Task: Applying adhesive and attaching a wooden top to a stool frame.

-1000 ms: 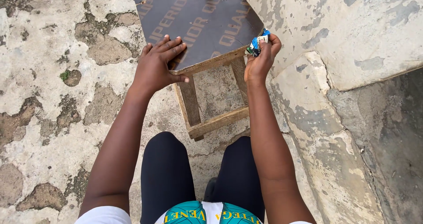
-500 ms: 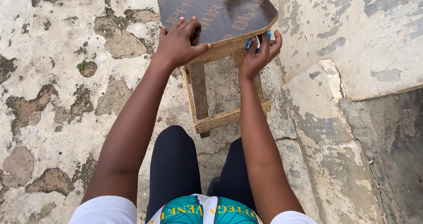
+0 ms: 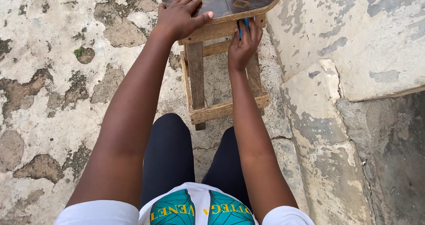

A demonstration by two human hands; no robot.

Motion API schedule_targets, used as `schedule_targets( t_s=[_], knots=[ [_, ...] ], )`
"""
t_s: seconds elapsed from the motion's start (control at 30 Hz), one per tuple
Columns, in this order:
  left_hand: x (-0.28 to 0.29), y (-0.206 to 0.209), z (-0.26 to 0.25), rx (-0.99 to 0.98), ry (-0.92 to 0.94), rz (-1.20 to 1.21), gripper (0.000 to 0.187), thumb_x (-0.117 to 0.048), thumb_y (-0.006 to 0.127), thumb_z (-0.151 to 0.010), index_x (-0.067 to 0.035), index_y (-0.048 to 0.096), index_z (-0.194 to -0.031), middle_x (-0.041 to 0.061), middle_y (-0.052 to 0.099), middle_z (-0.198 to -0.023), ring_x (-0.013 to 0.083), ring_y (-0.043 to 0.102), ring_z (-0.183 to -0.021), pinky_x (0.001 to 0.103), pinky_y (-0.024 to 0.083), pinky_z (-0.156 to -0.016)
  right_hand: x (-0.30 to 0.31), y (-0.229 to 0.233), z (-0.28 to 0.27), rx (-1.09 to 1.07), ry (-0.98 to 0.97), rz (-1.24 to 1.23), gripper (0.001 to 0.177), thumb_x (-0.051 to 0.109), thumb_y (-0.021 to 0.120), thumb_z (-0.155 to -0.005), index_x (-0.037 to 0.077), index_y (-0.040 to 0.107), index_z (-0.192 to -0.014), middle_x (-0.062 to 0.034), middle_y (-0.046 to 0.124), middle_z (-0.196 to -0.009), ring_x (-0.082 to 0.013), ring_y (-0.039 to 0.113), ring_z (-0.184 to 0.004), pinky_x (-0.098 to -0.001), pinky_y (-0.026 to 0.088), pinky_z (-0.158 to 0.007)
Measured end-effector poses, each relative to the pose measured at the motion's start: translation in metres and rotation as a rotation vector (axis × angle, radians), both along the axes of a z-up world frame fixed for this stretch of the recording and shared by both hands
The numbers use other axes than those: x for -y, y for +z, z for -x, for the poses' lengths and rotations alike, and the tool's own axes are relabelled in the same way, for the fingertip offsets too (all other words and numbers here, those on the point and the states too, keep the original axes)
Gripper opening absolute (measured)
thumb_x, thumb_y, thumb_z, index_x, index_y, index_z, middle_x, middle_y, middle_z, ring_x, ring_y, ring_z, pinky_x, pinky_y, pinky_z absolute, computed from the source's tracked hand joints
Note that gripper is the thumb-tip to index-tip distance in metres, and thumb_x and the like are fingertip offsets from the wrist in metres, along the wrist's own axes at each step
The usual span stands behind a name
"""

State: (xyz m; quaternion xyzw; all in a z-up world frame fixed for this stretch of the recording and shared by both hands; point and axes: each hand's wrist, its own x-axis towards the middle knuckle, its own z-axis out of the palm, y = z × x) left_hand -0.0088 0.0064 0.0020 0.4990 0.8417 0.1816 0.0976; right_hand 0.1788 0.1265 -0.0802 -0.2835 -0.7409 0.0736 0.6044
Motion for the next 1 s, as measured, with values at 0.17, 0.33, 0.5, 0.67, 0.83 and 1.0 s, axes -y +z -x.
schedule_targets(
  t_s=[0.17, 0.33, 0.5, 0.67, 0.83, 1.0],
  knots=[
    [0.001, -0.004, 0.002, 0.008, 0.016, 0.014, 0.101, -0.095, 0.025, -0.08, -0.032, 0.035, -0.159, -0.005, 0.028, -0.167, 0.0211, 0.021, -0.155, 0.069, 0.01, -0.12, -0.021, 0.02, -0.017, -0.015, 0.121, 0.085, 0.027, 0.004, 0.068, -0.099, 0.003, 0.073, -0.125, -0.0124, 0.056, -0.138, -0.0286, 0.057, -0.123, -0.0409, 0.052, -0.103],
    [0.002, 0.002, -0.007, -0.009, 0.024, 0.014, 0.101, -0.094, 0.026, -0.08, -0.032, 0.036, -0.159, -0.005, 0.028, -0.167, 0.0226, 0.021, -0.155, 0.069, 0.011, -0.12, -0.01, 0.013, -0.013, -0.014, -0.077, 0.083, 0.028, 0.0, 0.069, -0.093, 0.003, 0.075, -0.12, -0.0066, 0.061, -0.135, -0.0309, 0.057, -0.122, -0.0448, 0.048, -0.106],
    [0.01, 0.005, -0.016, -0.01, 0.034, -0.018, 0.098, -0.092, 0.03, -0.083, -0.03, 0.037, -0.158, -0.003, 0.029, -0.167, 0.0232, 0.023, -0.154, 0.069, 0.01, -0.119, -0.01, 0.022, -0.032, 0.323, 0.148, -0.164, 0.031, -0.006, 0.066, -0.095, 0.003, 0.074, -0.124, -0.0089, 0.061, -0.136, -0.034, 0.053, -0.12, -0.0468, 0.047, -0.105],
    [0.01, 0.002, -0.015, -0.034, 0.022, -0.052, 0.096, -0.091, 0.03, -0.085, -0.029, 0.04, -0.157, -0.004, 0.032, -0.167, 0.0224, 0.025, -0.155, 0.068, 0.014, -0.119, 0.003, 0.023, -0.021, 0.155, 0.01, -0.063, 0.03, -0.008, 0.06, -0.092, 0.001, 0.071, -0.118, -0.012, 0.059, -0.134, -0.0365, 0.055, -0.122, -0.0473, 0.05, -0.103],
    [0.006, -0.008, -0.01, -0.053, 0.041, -0.052, 0.096, -0.092, 0.029, -0.085, -0.03, 0.041, -0.157, -0.003, 0.033, -0.165, 0.0236, 0.026, -0.153, 0.069, 0.013, -0.118, 0.001, 0.019, -0.028, 0.292, 0.11, -0.14, 0.032, -0.007, 0.065, -0.092, 0.001, 0.074, -0.121, -0.0118, 0.059, -0.13, -0.0356, 0.055, -0.109, -0.0469, 0.05, -0.094],
    [0.003, -0.011, -0.007, -0.057, 0.035, -0.104, 0.098, -0.094, 0.031, -0.084, -0.029, 0.044, -0.155, -0.001, 0.039, -0.162, 0.0245, 0.028, -0.152, 0.07, 0.013, -0.117, 0.006, 0.03, -0.016, 0.146, 0.02, -0.146, 0.03, -0.009, 0.062, -0.093, 0.002, 0.071, -0.12, -0.011, 0.059, -0.13, -0.0331, 0.058, -0.117, -0.0439, 0.052, -0.098]
  ],
)
